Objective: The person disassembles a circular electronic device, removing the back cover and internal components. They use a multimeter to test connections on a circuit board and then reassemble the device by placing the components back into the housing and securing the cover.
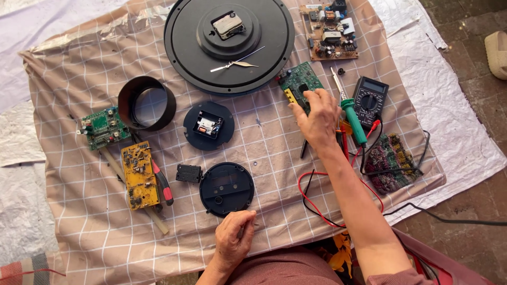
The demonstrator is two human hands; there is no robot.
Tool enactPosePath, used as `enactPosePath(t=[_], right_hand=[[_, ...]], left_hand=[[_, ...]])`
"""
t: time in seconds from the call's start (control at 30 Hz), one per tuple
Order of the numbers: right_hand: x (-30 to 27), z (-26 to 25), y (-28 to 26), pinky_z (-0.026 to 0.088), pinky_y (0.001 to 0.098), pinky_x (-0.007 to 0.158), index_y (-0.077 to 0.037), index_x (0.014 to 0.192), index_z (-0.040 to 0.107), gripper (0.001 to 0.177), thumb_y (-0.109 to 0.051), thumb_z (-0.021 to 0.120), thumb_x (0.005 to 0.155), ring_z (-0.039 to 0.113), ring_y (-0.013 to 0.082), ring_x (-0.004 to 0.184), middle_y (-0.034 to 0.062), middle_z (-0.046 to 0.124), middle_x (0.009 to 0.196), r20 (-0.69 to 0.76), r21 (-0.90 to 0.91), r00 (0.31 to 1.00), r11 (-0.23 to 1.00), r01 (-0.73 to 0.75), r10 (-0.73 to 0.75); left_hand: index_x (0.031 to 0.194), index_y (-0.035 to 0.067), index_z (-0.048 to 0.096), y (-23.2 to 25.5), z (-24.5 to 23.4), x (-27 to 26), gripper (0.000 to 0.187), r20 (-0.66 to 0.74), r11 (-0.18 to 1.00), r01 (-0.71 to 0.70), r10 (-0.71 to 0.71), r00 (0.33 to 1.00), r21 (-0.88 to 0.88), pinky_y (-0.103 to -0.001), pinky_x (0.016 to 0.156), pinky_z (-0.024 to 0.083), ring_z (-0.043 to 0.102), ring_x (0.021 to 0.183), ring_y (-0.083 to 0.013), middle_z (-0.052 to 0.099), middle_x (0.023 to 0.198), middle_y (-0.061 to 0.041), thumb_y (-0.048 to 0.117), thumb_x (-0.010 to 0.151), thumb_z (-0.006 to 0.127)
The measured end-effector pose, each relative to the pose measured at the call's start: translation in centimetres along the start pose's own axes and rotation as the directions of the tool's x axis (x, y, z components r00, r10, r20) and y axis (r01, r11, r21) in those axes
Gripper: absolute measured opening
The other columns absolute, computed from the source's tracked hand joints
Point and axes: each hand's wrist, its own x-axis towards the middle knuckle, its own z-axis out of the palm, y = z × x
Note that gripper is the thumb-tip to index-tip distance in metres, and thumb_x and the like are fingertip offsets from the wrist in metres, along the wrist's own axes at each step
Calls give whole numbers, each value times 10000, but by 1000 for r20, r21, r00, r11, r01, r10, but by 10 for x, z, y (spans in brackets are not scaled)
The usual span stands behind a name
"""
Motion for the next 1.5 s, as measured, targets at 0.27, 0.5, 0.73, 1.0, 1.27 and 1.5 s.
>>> enactPosePath(t=[0.27,0.5,0.73,1.0,1.27,1.5], right_hand=[[-55,-64,-21,461,439,969,-55,1087,729,190,-169,768,941,639,283,1080,105,720,1137,-23,237,1000,971,11,-5],[-65,-55,-24,495,391,870,-58,1029,743,78,-82,748,955,655,269,914,92,726,983,-24,339,990,930,141,-142],[-39,10,-59,440,403,831,-122,984,753,63,-124,745,921,627,268,879,59,729,948,81,299,959,924,237,-272],[-34,50,-71,464,473,683,-172,1033,743,103,-213,732,940,588,344,814,102,670,901,-5,58,984,983,176,-176],[-72,-49,-98,480,397,902,-52,1095,714,133,-94,653,985,657,284,987,116,729,1062,124,436,971,891,130,-203],[-139,-85,-87,534,272,817,-56,1076,735,120,-90,710,964,671,145,848,56,740,982,209,618,973,785,-50,-102]], left_hand=[[1038,68,698,2,0,5,108,7,1000,-9,9,1000,-5,-313,759,566,724,799,-215,753,954,-69,78,944,646],[1046,78,699,2,1,2,121,28,1000,13,-13,1000,2,-315,769,563,723,818,-212,756,971,-64,67,935,654],[1046,66,694,3,0,2,110,7,1000,-21,21,1000,-3,-326,768,567,719,813,-224,749,963,-77,65,946,649],[1050,51,682,4,-4,5,97,49,998,-54,55,997,-23,-336,779,557,710,831,-230,738,985,-74,58,961,645],[1073,42,692,32,-29,15,135,-64,994,26,-33,997,-109,-320,843,585,719,916,-231,732,1021,-111,32,938,681],[1300,127,649,-1,-73,14,444,-107,865,360,-344,933,351,-361,919,539,578,1125,-251,586,1225,-127,322,909,726]])
